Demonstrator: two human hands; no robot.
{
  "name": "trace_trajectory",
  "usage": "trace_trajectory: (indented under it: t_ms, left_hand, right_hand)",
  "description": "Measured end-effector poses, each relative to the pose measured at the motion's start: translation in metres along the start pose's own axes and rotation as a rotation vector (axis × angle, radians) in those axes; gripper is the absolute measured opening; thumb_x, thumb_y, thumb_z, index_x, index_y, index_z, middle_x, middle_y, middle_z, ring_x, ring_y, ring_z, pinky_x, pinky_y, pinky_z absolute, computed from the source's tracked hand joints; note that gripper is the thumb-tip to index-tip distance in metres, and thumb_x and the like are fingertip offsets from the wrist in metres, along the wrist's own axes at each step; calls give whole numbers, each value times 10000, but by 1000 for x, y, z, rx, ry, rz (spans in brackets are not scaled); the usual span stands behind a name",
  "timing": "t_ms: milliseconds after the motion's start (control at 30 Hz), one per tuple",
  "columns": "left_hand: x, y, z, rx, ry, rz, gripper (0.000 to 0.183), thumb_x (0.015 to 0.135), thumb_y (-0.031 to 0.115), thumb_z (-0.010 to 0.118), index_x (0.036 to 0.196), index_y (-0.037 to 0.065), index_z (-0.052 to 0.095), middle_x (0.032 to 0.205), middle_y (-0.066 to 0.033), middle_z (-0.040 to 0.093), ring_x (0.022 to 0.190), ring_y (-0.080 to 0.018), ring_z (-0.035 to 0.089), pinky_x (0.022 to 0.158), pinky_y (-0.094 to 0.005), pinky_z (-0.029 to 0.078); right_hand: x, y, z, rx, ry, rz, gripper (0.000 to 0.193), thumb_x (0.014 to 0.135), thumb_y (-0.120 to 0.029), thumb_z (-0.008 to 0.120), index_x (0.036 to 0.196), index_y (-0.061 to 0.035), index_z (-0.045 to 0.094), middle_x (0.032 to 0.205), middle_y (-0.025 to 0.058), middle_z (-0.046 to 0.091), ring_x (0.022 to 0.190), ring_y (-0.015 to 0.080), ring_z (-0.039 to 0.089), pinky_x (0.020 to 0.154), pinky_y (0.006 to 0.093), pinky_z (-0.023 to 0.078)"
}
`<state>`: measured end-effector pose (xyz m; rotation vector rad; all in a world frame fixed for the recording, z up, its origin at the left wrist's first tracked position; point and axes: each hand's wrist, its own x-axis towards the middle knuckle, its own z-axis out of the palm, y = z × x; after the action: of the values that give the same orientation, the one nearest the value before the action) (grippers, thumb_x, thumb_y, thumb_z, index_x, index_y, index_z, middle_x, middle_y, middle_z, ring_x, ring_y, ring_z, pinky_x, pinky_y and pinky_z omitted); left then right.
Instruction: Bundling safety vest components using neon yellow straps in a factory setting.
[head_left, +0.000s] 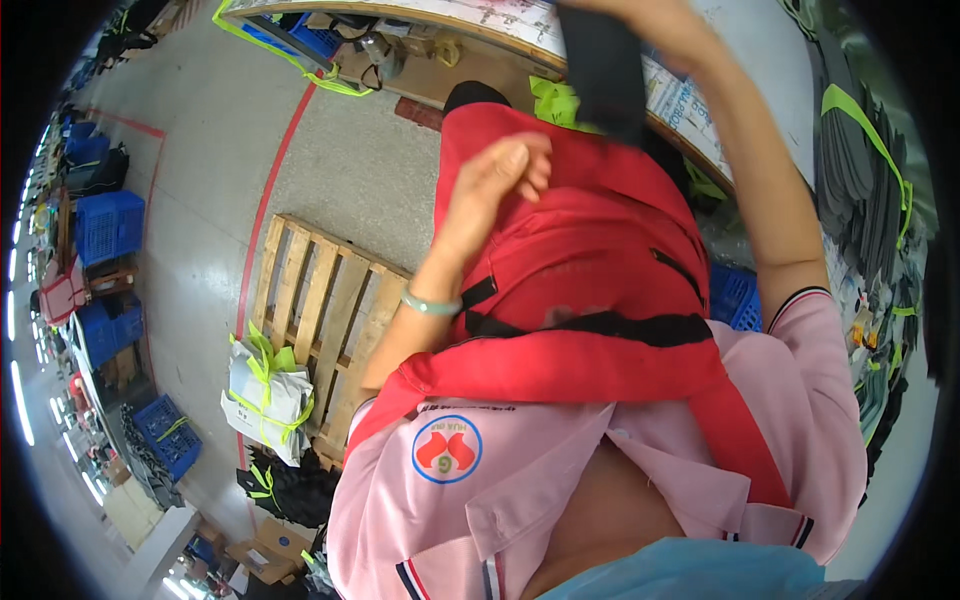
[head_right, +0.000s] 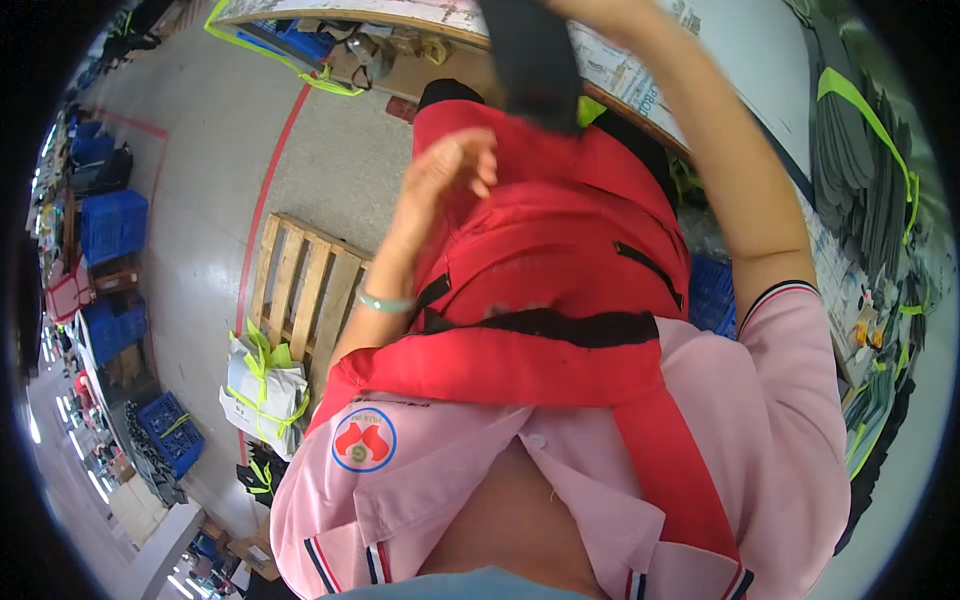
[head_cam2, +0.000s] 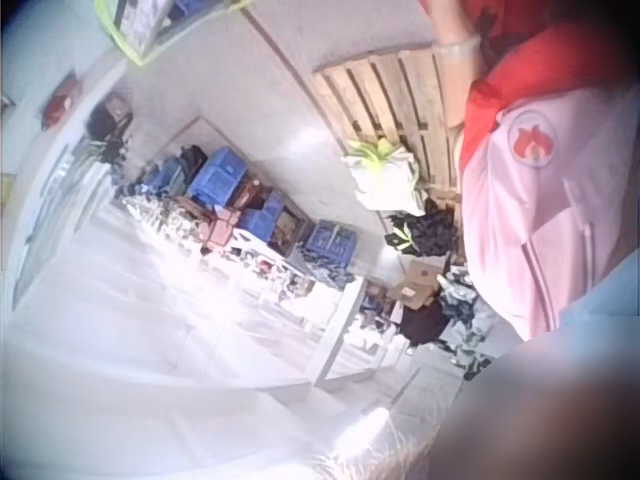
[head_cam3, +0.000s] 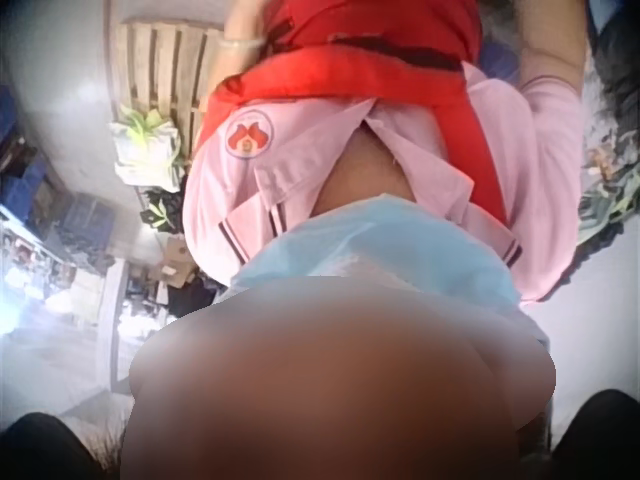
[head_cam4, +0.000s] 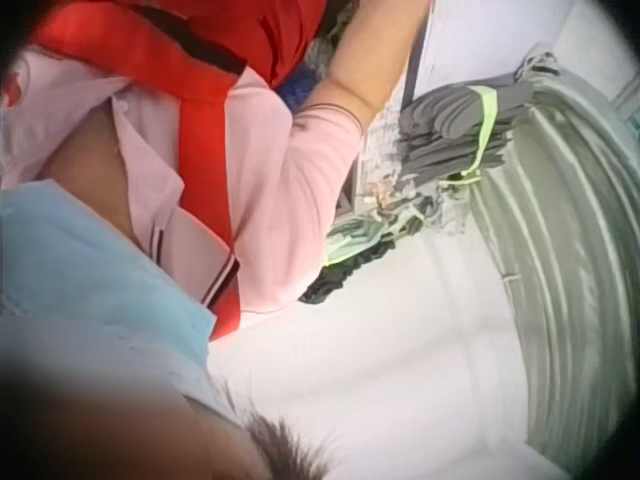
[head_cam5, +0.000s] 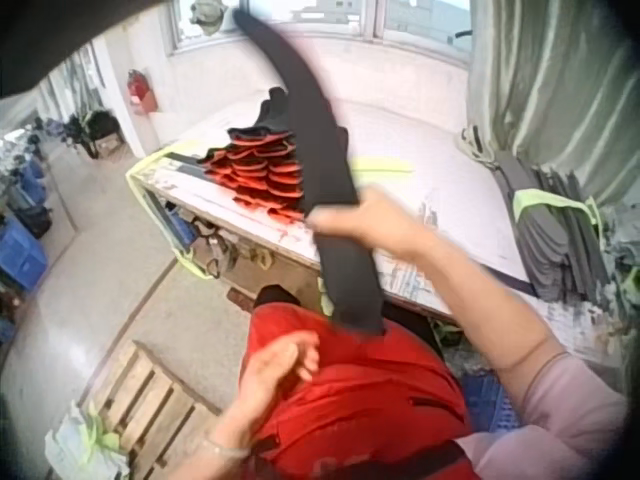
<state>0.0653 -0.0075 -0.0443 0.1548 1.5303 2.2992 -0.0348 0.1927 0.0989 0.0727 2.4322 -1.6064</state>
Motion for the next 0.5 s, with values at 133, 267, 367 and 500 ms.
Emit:
trace_trajectory:
  t_ms: [133, 267, 367, 500]
  left_hand:
    - [39, 37, 5, 11, -81, -9, 283, 859, 149, 671, 1057, -46, 621, 973, -72, 660, 848, -127, 617, 757, -254, 492]
    - [42, 37, -13, -388, 172, 20, 193, 871, 105, 647, 1018, -19, 633, 975, -91, 675, 794, -164, 665, 688, -273, 552]
    - [38, 26, -35, -376, 265, 10, 165, 906, 150, 609, 962, -3, 630, 891, -102, 681, 671, -164, 663, 531, -258, 546]
    - [38, 8, -20, -382, 285, -18, 170, 917, 182, 598, 909, 13, 620, 789, -96, 675, 567, -147, 635, 436, -242, 506]
  right_hand:
    - [7, 39, 67, 224, -311, -258, 419, 891, -272, 639, 1177, 27, 573, 1006, 60, 617, 917, 112, 547, 788, 257, 463]
    - [4, 62, 41, 181, -207, -247, 317, 864, -218, 628, 1106, -15, 596, 974, 34, 626, 916, 137, 599, 804, 264, 466]
    - [-31, 79, 52, 226, -432, -315, 341, 849, -124, 646, 1162, -33, 546, 1099, 36, 564, 1013, 116, 553, 872, 237, 434]
    - [-34, 109, 87, 300, -198, -205, 464, 824, 17, 631, 1262, -57, 496, 1063, 9, 450, 1002, 100, 532, 867, 232, 459]
